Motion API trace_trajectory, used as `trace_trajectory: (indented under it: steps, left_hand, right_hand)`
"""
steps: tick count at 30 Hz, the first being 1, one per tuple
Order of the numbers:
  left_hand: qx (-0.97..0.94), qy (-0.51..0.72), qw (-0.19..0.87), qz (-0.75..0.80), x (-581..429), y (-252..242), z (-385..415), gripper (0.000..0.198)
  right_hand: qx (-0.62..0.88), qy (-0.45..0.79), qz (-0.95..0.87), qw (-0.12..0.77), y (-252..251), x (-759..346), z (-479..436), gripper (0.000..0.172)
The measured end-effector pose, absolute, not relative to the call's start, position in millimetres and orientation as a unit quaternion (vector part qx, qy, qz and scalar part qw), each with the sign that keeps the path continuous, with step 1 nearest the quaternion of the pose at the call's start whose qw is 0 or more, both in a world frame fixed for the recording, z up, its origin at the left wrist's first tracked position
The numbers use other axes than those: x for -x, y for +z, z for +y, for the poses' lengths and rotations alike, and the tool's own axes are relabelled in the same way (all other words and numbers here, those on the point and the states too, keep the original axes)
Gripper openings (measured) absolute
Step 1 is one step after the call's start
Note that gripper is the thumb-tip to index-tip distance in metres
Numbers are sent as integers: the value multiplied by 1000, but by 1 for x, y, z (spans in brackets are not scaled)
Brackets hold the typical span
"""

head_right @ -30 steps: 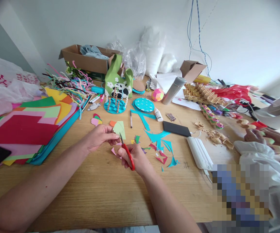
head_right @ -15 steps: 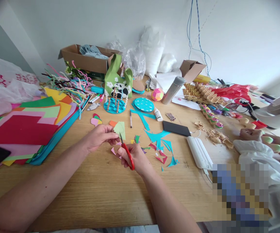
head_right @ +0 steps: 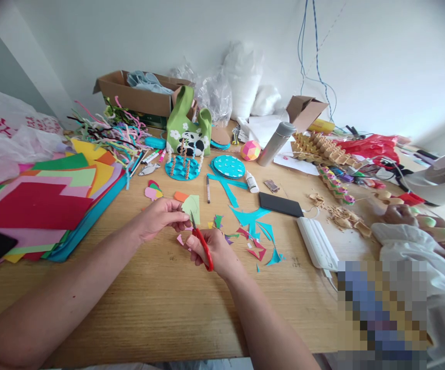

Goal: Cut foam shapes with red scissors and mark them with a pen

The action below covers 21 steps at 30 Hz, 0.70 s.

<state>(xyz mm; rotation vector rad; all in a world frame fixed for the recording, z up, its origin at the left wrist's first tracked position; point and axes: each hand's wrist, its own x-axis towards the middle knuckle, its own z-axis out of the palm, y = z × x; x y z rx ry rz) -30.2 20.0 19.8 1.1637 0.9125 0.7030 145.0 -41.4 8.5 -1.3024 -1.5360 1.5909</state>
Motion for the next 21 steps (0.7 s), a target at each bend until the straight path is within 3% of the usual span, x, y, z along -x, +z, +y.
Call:
trace_trajectory:
  steps: [21]
  left_hand:
    - [-512,312,691,403,30,22,20,17]
  right_hand:
    - [510,578,-579,267,13,-144,-42,47]
